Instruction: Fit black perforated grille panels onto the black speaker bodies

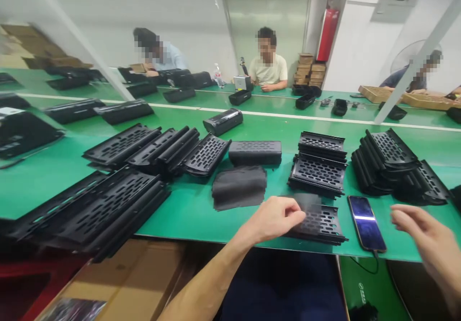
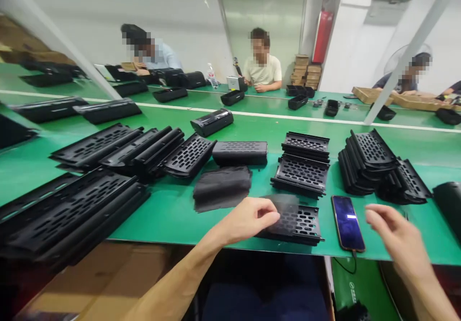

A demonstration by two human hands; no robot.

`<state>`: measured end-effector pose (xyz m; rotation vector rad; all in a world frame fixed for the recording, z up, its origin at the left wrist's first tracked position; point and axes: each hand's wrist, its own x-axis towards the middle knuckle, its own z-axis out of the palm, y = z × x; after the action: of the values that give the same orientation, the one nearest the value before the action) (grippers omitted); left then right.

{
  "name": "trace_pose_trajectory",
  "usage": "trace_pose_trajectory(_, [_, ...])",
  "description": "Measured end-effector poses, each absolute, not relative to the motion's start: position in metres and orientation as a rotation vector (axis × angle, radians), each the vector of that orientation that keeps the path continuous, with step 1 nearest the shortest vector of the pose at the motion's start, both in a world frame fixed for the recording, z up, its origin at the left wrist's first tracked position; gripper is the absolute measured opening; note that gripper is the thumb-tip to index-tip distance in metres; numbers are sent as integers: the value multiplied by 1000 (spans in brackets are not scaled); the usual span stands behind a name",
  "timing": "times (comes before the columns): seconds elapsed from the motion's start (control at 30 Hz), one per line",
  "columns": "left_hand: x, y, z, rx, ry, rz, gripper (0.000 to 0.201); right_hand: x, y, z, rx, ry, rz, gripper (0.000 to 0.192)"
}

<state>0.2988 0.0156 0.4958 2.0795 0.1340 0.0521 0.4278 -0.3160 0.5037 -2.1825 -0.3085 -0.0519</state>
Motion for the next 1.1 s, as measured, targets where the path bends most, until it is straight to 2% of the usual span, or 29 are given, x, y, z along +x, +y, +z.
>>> trace_pose_trajectory(0.13, [309,15,496,2239,190,132,30,429,-276,489,-2196,-463,185,47])
trace_pose_trajectory(0.3, [302,41,473,2411,649,138,21,433,-251,466,-2334,-510,452,46])
trace_pose_trajectory(0.37, [301,47,461,2399,670,122,20,434,-244,460,-2374,-543,445,41])
trace_pose_trajectory(0.47, [303,49,444,2362,564,194,28,435,-234,452,-2375,-575,383,34])
trace_pose_trajectory(0.6, [307,46,430,2269,429,317,21,434,-228,444,-2311,-561,305,29])
trace_pose_trajectory(0.87, [309,40,431,2051,342,380,11,432,-226,445,-1896,-561,255,37])
trace_pose_trajectory(0.97, [310,40,441,1920,393,419,20,434,-220,451,-1777,-523,303,42])
trace_pose_trajectory(1.1, [305,45,464,1516,428,355,54,435,-211,462,-1657,-510,367,52])
